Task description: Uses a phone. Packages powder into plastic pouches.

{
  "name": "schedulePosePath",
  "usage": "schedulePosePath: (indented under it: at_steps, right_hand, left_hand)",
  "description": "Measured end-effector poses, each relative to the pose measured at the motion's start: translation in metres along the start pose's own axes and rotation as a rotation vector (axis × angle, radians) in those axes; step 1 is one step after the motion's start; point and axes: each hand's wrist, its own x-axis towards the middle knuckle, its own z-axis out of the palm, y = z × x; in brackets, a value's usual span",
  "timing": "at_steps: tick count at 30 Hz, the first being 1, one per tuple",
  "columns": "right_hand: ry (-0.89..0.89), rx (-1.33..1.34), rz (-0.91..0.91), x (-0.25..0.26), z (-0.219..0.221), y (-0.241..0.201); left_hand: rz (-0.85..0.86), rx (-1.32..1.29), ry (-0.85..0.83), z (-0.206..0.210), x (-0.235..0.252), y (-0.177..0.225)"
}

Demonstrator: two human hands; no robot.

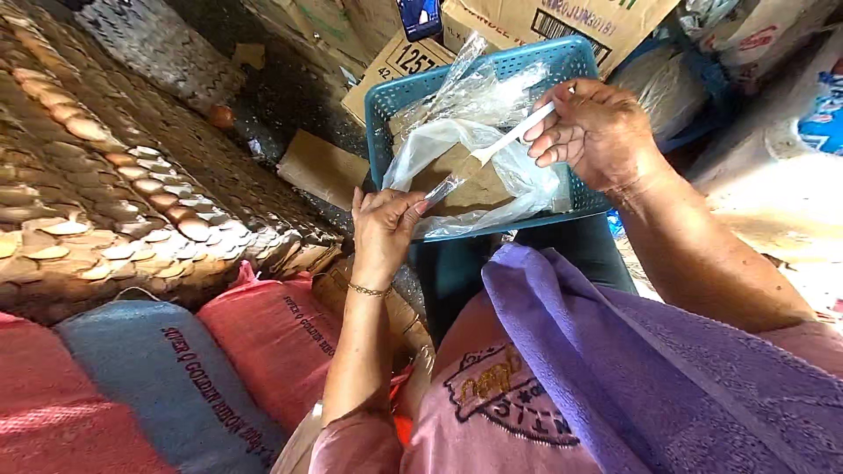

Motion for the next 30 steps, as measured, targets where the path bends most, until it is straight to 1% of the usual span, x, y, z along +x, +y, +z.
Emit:
schedulePosePath:
  at_steps: [7,10,13,16,18,20,22,25,28,30]
  right_hand:
    - [-0.072,-0.013,-0.02,0.0,0.018,-0.001]
    - [-0.164,-0.073,-0.084,-0.001,0.026,-0.001]
    - [-0.288,-0.225,-0.228,-0.003,0.034,0.0]
    - [-0.375,-0.374,-0.414,-0.005,0.037,0.001]
    - [-0.421,-0.417,-0.53,-0.005,0.038,0.001]
    - [-0.448,-0.459,-0.61,-0.007,0.038,-0.004]
    - [-0.429,-0.492,-0.621,-0.01,0.036,-0.012]
    - [-0.302,-0.414,-0.553,-0.013,0.025,-0.021]
    - [-0.192,-0.246,-0.47,-0.007,0.012,-0.024]
    - [-0.116,-0.15,-0.39,-0.005,0.007,-0.024]
  left_hand:
    - [-0.023,-0.094,0.051,0.005,0.0,-0.003]
    - [-0.063,-0.147,0.074,0.008,-0.001,-0.003]
    - [-0.095,-0.203,0.066,0.007,-0.005,0.001]
    - [-0.091,-0.243,-0.008,0.006,-0.007,0.001]
    - [-0.073,-0.238,-0.045,0.01,-0.007,-0.004]
    - [-0.067,-0.231,-0.047,0.014,-0.008,-0.007]
    - [-0.068,-0.202,-0.041,0.015,-0.008,-0.009]
    - [-0.085,-0.192,-0.052,0.014,-0.01,-0.01]
    - [-0.13,-0.288,-0.063,0.013,-0.009,-0.013]
    - [-0.137,-0.419,-0.051,0.011,-0.009,-0.013]
